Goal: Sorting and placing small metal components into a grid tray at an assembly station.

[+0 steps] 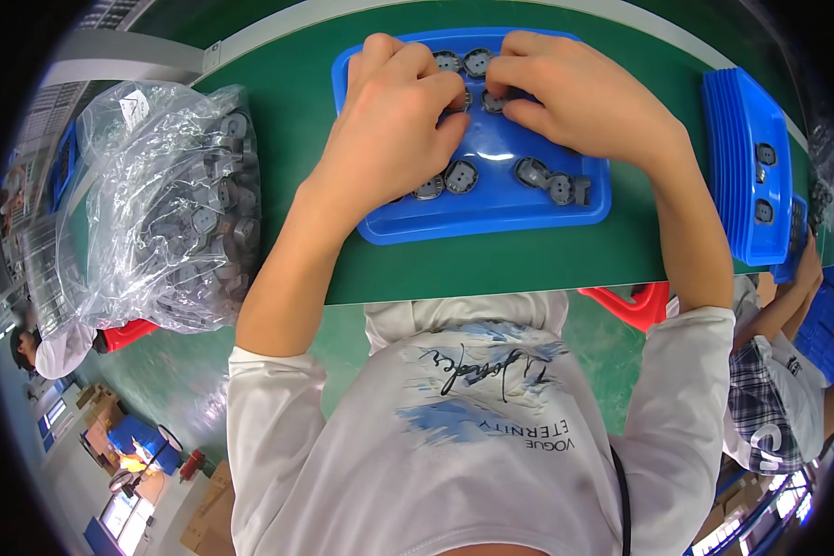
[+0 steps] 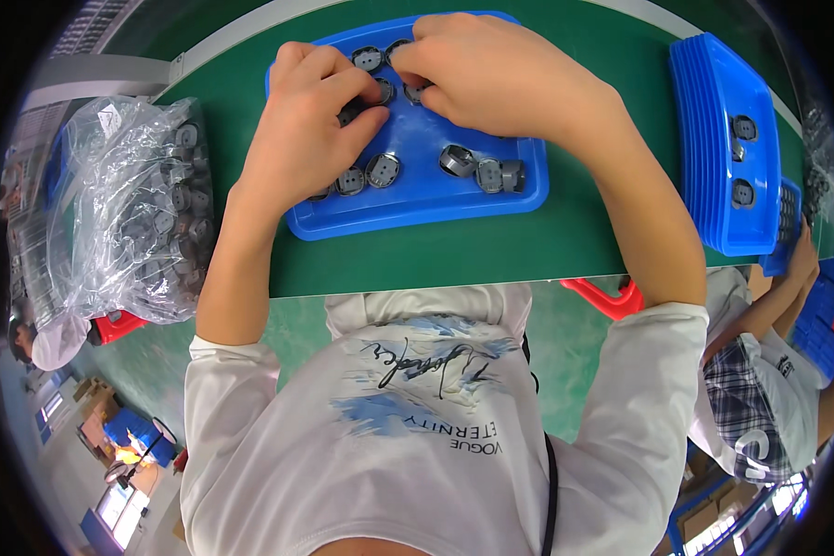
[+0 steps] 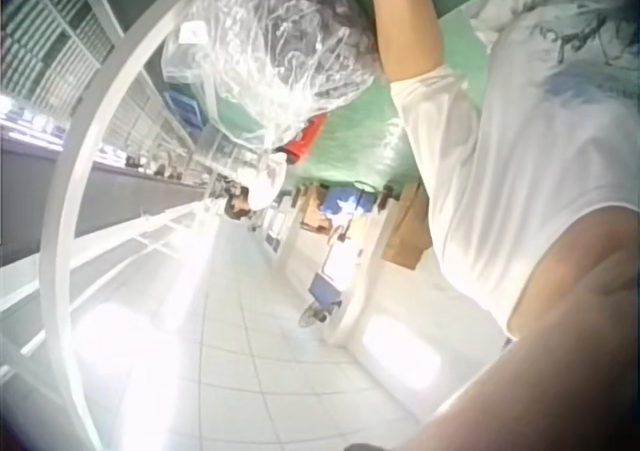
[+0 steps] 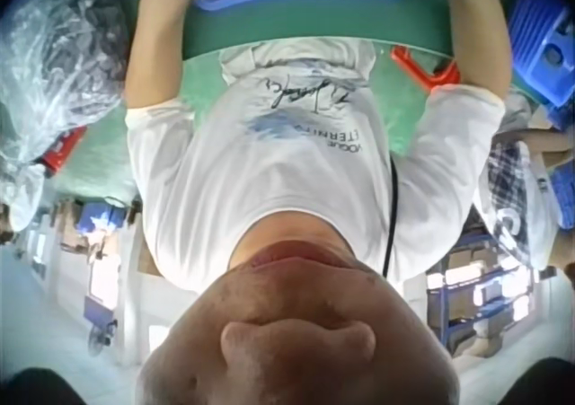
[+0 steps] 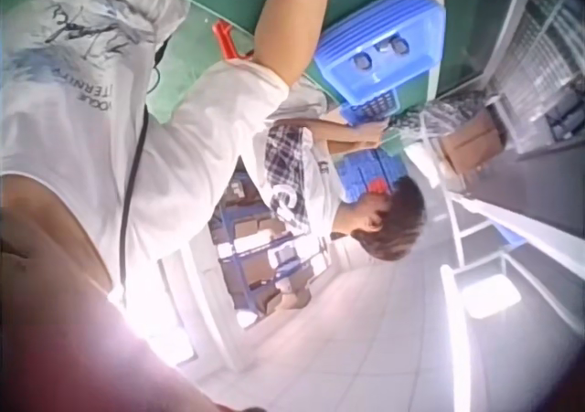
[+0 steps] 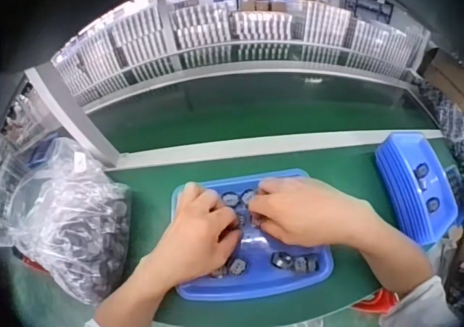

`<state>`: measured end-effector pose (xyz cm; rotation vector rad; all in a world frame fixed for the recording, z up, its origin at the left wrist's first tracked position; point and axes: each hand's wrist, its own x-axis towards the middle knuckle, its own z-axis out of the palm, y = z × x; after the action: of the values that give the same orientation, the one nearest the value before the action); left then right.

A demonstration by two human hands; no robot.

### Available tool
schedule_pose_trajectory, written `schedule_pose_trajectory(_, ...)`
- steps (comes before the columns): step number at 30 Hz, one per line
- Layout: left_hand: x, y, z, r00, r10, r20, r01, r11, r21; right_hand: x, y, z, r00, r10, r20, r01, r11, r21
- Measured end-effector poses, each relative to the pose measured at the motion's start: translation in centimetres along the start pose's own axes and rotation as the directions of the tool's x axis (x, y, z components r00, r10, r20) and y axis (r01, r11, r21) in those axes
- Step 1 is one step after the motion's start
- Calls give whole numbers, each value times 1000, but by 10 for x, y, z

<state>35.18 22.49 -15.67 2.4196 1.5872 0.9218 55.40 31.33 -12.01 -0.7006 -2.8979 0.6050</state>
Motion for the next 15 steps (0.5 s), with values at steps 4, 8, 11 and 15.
schedule_pose_trajectory(4,0,-4,-1,1000,-11,11,11,1000,16,4,-1,3,998,49,-28,-50,998,-40)
schedule_pose_trajectory(8,0,-5,1,999,-39,5,39,999,14,5,1,6,997,18,-71,-18,1000,2)
schedule_pose_trajectory(11,-1,-3,-1,998,-62,12,62,997,42,4,0,5,994,7,-113,-9,1000,-16)
schedule_pose_trajectory(15,-1,-2,-1,996,-83,21,81,994,67,5,1,9,997,29,-69,-33,998,-47)
